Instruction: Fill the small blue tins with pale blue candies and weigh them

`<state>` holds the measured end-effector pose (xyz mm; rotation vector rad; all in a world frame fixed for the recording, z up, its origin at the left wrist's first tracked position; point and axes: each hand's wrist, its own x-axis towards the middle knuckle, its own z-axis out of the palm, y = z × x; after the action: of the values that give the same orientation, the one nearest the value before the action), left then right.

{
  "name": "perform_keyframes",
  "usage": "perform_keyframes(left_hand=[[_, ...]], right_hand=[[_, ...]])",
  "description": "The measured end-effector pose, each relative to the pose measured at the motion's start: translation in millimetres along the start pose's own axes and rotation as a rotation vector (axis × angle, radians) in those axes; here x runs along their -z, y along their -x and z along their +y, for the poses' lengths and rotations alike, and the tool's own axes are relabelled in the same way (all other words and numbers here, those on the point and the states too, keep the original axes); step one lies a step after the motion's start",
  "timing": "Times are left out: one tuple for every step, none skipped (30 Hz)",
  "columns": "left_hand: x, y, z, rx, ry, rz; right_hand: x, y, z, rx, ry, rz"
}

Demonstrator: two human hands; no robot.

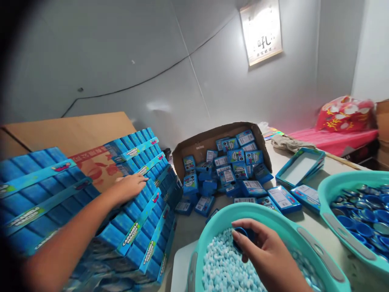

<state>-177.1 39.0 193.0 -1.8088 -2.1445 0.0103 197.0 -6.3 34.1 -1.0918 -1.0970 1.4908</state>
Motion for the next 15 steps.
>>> perform_keyframes(left_hand=[[3.0, 12.7, 16.8, -0.004, 0.008, 0.033], [4.9, 28.2, 37.4, -0.028, 0.029, 0.092], [5.3, 45.8, 61.0, -0.107, 0.166, 0.162], [4.0, 64.2, 86.6, -0.199, 0.330, 0.163], [0.6, 82.2, 113.1, -0.283, 0.474, 0.149], [-4.6, 98.4, 139.0, -0.370, 0.598, 0.144], [-11.5, 111.7, 163.3, -0.469, 0.686, 0.150], [-19.9, 121.6, 184.8, -0.529, 0.731, 0.227], [-29.3, 128.0, 202.8, -0.599, 0.742, 0.304], [-39.2, 131.1, 217.0, -0.695, 0.764, 0.368], [-48.8, 131.7, 227.0, -0.802, 0.780, 0.429], [-57.6, 130.6, 233.2, -0.871, 0.793, 0.477], [-64.9, 128.6, 235.9, -0.908, 0.812, 0.513], [-70.4, 126.3, 235.9, -0.916, 0.826, 0.541], [-74.2, 124.4, 234.0, -0.906, 0.832, 0.561]], right_hand=[[1.1, -1.9, 4.0, -0.006, -0.019, -0.019], [1.9, -4.2, 8.6, -0.020, -0.045, -0.042], [2.2, -6.6, 13.2, -0.038, -0.076, -0.061], [2.1, -8.7, 17.6, -0.059, -0.111, -0.079], [1.6, -10.4, 21.3, -0.078, -0.154, -0.091], [0.9, -11.2, 24.2, -0.092, -0.199, -0.102], [0.0, -11.2, 25.9, -0.099, -0.242, -0.116], [-0.7, -10.3, 26.4, -0.101, -0.280, -0.127], [-1.1, -8.9, 25.8, -0.102, -0.308, -0.135], [-1.2, -7.1, 24.3, -0.109, -0.324, -0.137], [-0.9, -5.4, 22.2, -0.125, -0.331, -0.129], [-0.4, -3.9, 19.9, -0.149, -0.336, -0.115], [0.2, -2.8, 17.7, -0.175, -0.344, -0.097], [0.8, -2.3, 15.9, -0.200, -0.358, -0.087], [1.2, -2.3, 14.8, -0.219, -0.374, -0.085]])
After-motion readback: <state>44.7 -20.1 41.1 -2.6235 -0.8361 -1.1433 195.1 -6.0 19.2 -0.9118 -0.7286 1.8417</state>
